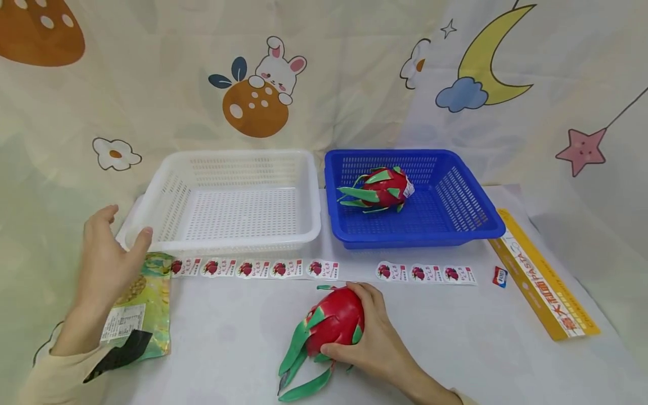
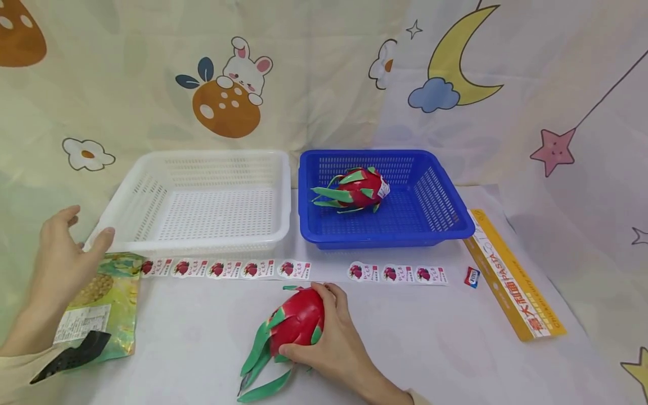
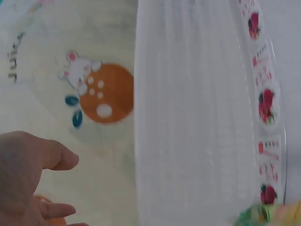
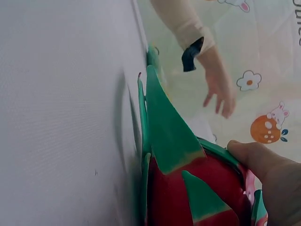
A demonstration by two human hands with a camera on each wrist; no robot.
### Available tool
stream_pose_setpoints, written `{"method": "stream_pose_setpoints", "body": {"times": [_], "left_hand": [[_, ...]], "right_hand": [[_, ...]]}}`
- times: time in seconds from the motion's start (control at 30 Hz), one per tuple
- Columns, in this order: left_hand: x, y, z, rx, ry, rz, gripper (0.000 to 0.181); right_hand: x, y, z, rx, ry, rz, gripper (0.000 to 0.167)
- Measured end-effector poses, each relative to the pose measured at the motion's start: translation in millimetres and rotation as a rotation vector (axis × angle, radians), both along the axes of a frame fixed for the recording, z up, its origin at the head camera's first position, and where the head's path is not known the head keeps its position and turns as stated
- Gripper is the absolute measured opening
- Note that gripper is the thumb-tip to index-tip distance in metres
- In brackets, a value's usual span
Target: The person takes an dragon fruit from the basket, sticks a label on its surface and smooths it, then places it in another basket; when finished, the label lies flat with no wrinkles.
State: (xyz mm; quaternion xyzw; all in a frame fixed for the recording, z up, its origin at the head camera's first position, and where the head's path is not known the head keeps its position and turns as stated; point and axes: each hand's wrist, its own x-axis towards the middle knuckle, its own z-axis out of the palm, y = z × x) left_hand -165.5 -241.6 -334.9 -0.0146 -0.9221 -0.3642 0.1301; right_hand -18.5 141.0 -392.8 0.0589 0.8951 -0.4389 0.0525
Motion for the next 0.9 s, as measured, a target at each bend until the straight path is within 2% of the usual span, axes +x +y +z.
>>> {"method": "stream_pose_setpoints", "body": {"times": [0.07,0.1,0.13,0.17,0.27,0.33,0.4,0.5,0.67,0.77,0.9], "left_hand": [[18.5,25.1,6.0,-0.029,0.115,-0.070,0.071],[28.0,38.6,7.4,-0.037,0.158,-0.133,0.070],[37.5,52.8,8.3,-0.047,0.166,-0.201,0.070],[46.9,67.3,8.3,-0.062,0.157,-0.268,0.069],[73.5,108.3,1.7,-0.102,0.054,-0.469,0.071],[87.1,131.9,-7.1,-0.134,-0.022,-0.577,0.076],[96.1,150.9,-16.6,-0.164,-0.075,-0.671,0.083],[101.0,171.1,-29.6,-0.204,-0.131,-0.772,0.091],[99.6,187.4,-44.5,-0.240,-0.219,-0.851,0.095],[97.0,190.8,-48.8,-0.232,-0.256,-0.894,0.094],[91.2,192.1,-49.6,-0.175,-0.331,-0.952,0.091]], "right_hand": [[0.3,0.2,-0.1,0.002,-0.003,0.001,0.104],[0.6,0.5,0.2,0.001,-0.005,0.003,0.104],[0.9,1.0,0.7,0.000,-0.005,0.004,0.104],[1.0,1.8,1.2,-0.004,-0.004,0.006,0.103],[1.2,4.8,2.1,-0.015,-0.002,0.016,0.101],[1.1,7.2,2.8,-0.016,0.001,0.024,0.099],[1.5,9.4,3.5,-0.018,0.008,0.032,0.096],[2.8,12.5,5.2,-0.014,0.017,0.046,0.092],[8.1,16.4,9.9,-0.018,-0.026,0.063,0.087],[12.4,20.7,13.5,-0.034,-0.066,0.085,0.083],[15.6,34.5,20.0,-0.047,-0.124,0.126,0.077]]}}
